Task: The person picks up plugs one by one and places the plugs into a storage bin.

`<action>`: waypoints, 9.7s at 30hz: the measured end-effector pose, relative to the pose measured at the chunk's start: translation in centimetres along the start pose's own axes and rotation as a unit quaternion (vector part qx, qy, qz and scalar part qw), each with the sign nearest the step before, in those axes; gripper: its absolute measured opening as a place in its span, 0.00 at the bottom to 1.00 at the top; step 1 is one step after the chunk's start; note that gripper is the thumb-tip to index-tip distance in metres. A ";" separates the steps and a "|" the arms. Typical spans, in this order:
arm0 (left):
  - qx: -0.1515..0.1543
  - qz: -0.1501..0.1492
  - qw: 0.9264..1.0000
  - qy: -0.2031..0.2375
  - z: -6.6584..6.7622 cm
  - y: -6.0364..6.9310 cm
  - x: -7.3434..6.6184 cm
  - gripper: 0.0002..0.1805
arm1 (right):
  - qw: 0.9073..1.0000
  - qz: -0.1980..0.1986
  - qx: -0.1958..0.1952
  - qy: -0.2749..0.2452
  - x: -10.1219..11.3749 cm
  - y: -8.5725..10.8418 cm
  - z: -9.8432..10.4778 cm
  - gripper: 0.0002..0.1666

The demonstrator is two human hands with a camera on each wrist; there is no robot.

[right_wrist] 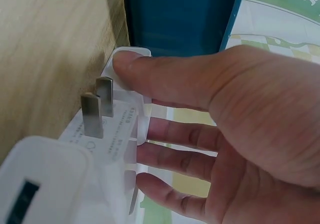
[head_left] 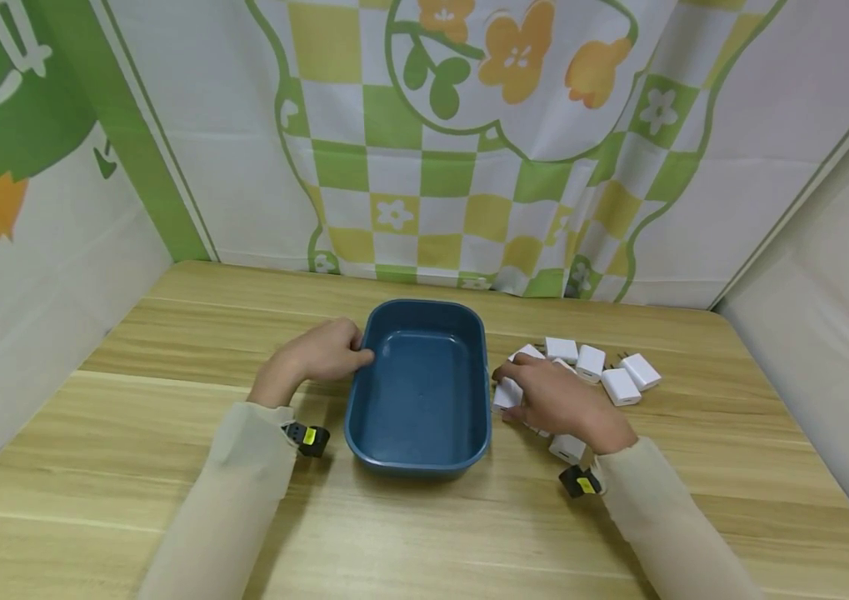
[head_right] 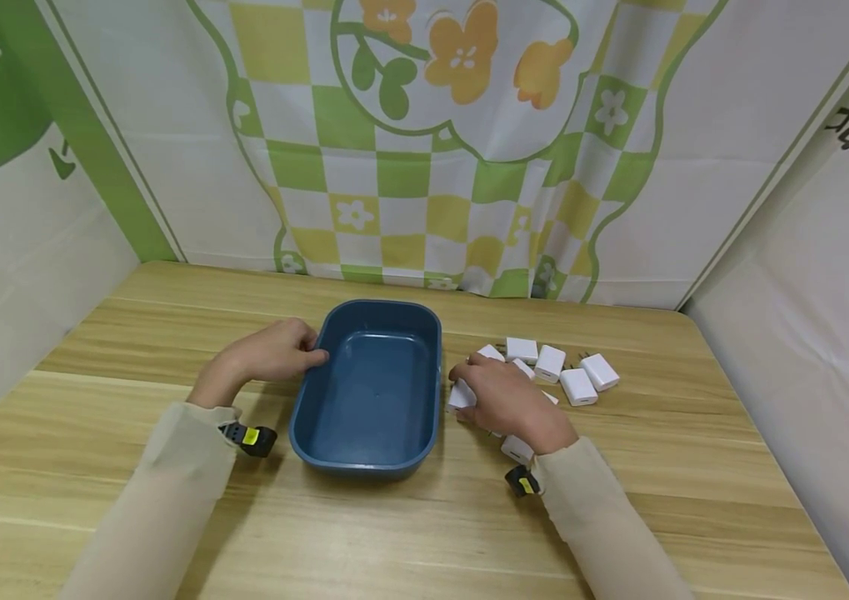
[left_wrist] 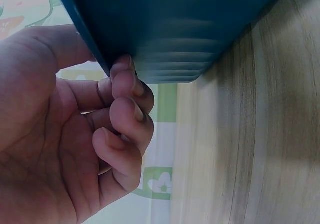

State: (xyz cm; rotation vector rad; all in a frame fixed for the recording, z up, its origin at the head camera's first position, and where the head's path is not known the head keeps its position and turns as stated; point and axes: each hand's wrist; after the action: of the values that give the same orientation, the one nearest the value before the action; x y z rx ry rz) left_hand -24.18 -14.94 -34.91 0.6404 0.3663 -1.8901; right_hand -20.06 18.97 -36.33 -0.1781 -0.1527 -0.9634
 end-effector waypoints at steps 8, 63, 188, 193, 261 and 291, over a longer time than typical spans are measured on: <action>0.001 -0.004 1.000 0.000 -0.1 -0.1 0.0 0.28 | 1.000 0.004 -0.020 0.007 -0.3 0.2 0.3 0.27; 0.016 0.011 1.000 0.007 -0.5 -0.1 -1.2 0.28 | 0.991 -0.008 -0.124 -0.048 0.7 2.1 5.7 0.21; 0.015 0.005 1.000 -0.006 -0.6 -0.3 -0.9 0.26 | 0.971 0.130 0.192 0.061 13.6 -8.4 1.4 0.19; 0.015 0.003 1.000 -0.008 -0.6 -0.3 -0.9 0.27 | 0.966 0.130 0.212 0.070 13.7 -8.7 1.1 0.19; 0.019 0.007 1.000 0.001 -0.9 -0.3 -1.3 0.27 | 0.953 0.070 0.295 0.020 13.6 -9.2 0.3 0.08; 0.019 0.015 1.000 0.003 -1.0 -0.3 -1.5 0.27 | 0.946 0.085 0.313 -0.023 14.7 -7.7 0.7 0.12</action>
State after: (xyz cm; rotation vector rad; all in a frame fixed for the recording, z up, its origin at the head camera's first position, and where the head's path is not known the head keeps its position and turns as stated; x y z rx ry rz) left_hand -23.75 -13.19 -34.85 0.6730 0.3234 -1.8718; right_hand -18.14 3.07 -31.96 0.3688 -0.4700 -0.6982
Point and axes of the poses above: each hand's wrist, its own y-axis away from the middle knuckle, its own z-axis out of the back of the hand, x = y × z, and after that the axes turned 7 degrees about -x, right-handed
